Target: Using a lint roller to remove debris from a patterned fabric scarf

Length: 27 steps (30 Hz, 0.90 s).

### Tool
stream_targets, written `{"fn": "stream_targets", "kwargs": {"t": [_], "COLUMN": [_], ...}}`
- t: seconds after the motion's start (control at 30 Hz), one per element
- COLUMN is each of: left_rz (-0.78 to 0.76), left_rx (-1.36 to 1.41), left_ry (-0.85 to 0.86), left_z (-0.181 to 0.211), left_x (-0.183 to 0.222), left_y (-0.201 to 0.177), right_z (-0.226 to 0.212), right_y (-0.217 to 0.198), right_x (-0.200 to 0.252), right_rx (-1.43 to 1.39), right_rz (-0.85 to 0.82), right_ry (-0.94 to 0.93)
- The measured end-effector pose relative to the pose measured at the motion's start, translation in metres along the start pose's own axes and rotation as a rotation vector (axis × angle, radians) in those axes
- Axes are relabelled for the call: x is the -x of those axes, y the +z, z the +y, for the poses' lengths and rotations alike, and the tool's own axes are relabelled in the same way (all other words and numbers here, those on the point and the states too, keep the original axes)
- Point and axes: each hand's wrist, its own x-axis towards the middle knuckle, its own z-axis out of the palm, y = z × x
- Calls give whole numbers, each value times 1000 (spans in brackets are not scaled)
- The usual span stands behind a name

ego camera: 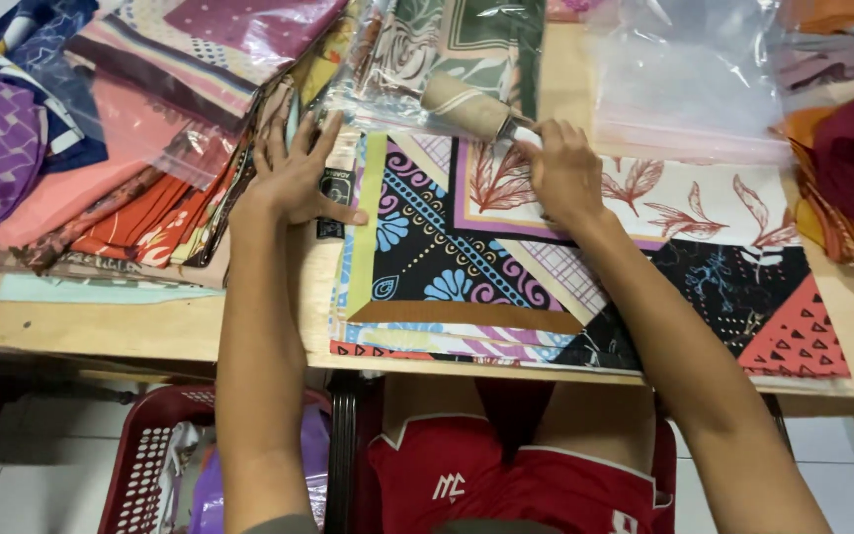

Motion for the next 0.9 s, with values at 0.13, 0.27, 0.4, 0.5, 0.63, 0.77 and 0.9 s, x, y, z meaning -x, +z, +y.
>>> {"fn": "stream_targets", "kwargs": {"t": [0.13, 0.27, 0.4, 0.5, 0.63, 0.77, 0.9], "left_rz": [-36, -115, -165, -167, -187, -193, -305], "left_rx": [0, -149, -275, -281, -282, -258, -212], "left_ry": [139, 149, 58, 30, 21, 11, -31], "left_z": [18, 44, 44, 37, 40, 38, 56], "left_x": [4, 2, -1, -11, -11, -12, 2], "left_y": [-5, 3, 6, 16, 15, 15, -5], "right_z": [-49, -96, -107, -80, -10, 87, 141], "right_y": [-62, -71, -38, -50, -86, -127, -174], "right_x": [33, 64, 83, 96, 109, 134, 159], "right_rx": [-147, 92, 397, 427, 505, 445, 486], "right_rz": [-75, -194, -81, -158, -418, -522, -513], "right_ry": [82, 134, 10, 79, 163, 640, 931]}}
